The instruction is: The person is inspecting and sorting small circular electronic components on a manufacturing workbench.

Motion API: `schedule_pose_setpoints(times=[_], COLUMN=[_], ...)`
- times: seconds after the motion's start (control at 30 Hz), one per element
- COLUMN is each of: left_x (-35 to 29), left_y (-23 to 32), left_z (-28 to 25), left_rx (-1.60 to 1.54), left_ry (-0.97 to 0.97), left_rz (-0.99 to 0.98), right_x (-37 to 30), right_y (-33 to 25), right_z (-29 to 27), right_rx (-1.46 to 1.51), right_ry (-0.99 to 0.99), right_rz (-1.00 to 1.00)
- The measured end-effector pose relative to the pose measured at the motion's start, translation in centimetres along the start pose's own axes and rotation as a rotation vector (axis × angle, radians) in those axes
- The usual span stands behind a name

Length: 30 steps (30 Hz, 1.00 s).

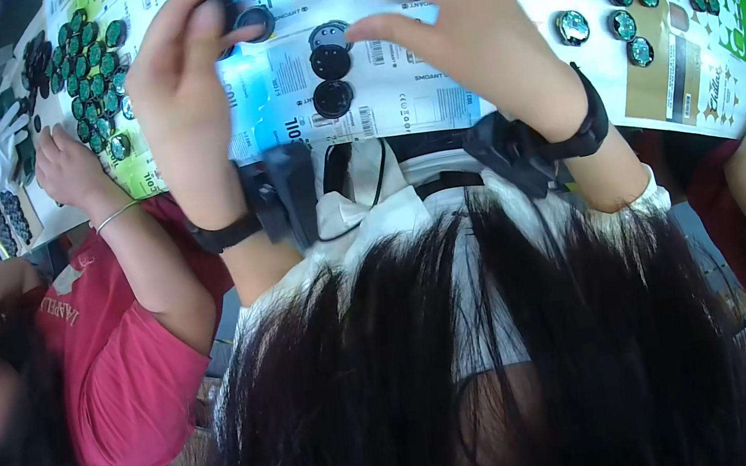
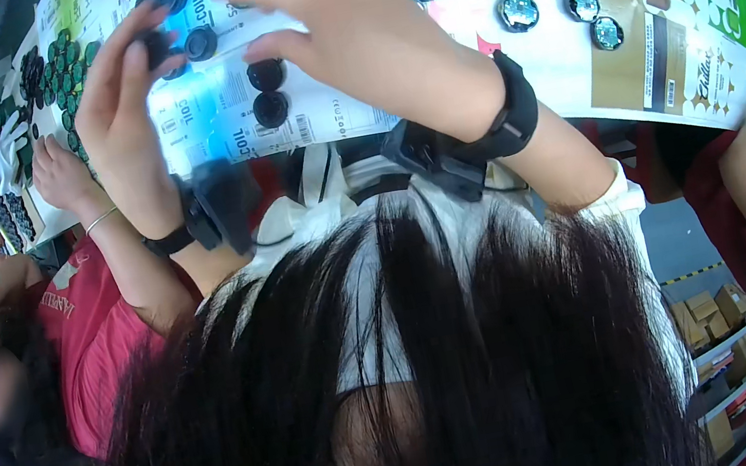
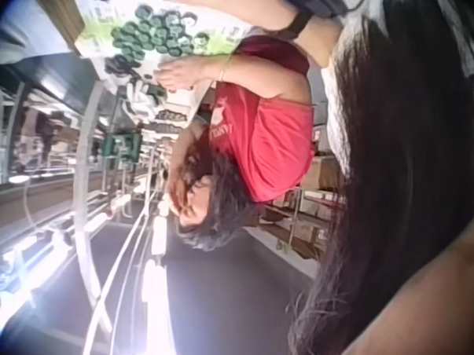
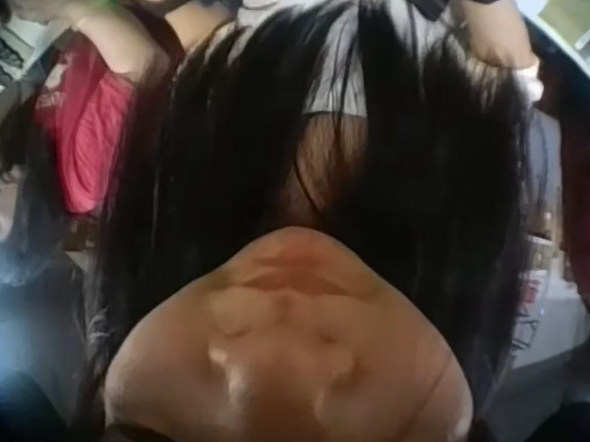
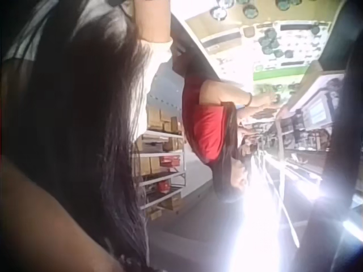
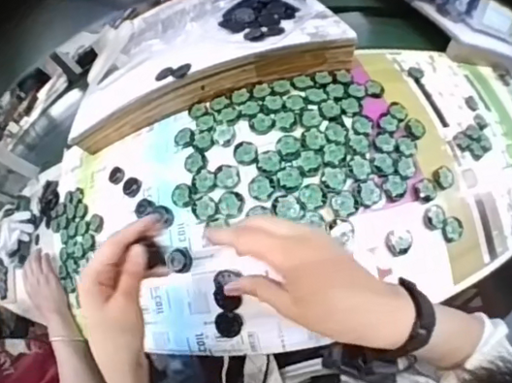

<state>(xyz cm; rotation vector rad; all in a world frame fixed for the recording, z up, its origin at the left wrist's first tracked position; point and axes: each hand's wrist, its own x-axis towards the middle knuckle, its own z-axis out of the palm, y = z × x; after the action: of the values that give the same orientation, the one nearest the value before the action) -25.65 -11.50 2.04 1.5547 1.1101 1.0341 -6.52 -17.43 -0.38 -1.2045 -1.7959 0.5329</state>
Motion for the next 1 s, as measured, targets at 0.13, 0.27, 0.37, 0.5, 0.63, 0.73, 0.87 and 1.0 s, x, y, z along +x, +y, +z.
schedule_pose_setpoints(times=[0.13,0.27,0.37,0.5,0.63,0.73,0.87,1.0], left_x=[-0.9,-2.1,-1.6,0.6,1.7,1.9,1.4,0.8], left_y=[-6.1,-8.2,-7.6,-3.3,-1.6,-2.7,-2.7,-0.4], left_z=[-7.0,-6.7,-4.1,0.1,3.4,4.2,5.3,5.5], left_rx=[0.757,0.95,1.093,0.925,1.023,0.922,0.872,0.452], left_ry=[0.077,0.102,0.046,-0.024,-0.157,-0.038,-0.046,-0.19], left_rz=[0.056,0.098,0.142,0.329,0.173,0.282,0.241,0.222], right_x=[-0.7,0.1,0.2,-0.4,-0.9,-0.8,-1.1,-1.5], right_y=[1.3,0.6,1.1,1.4,1.2,0.4,0.2,0.0], right_z=[3.2,5.3,5.5,3.9,0.8,-1.6,-3.7,-4.9], right_rx=[-0.14,-0.139,-0.173,-0.117,-0.094,-0.039,0.079,0.181], right_ry=[-0.169,-0.252,-0.277,-0.268,-0.183,-0.138,-0.022,-0.027], right_rz=[-0.109,-0.129,-0.096,-0.01,0.078,0.143,0.232,0.279])
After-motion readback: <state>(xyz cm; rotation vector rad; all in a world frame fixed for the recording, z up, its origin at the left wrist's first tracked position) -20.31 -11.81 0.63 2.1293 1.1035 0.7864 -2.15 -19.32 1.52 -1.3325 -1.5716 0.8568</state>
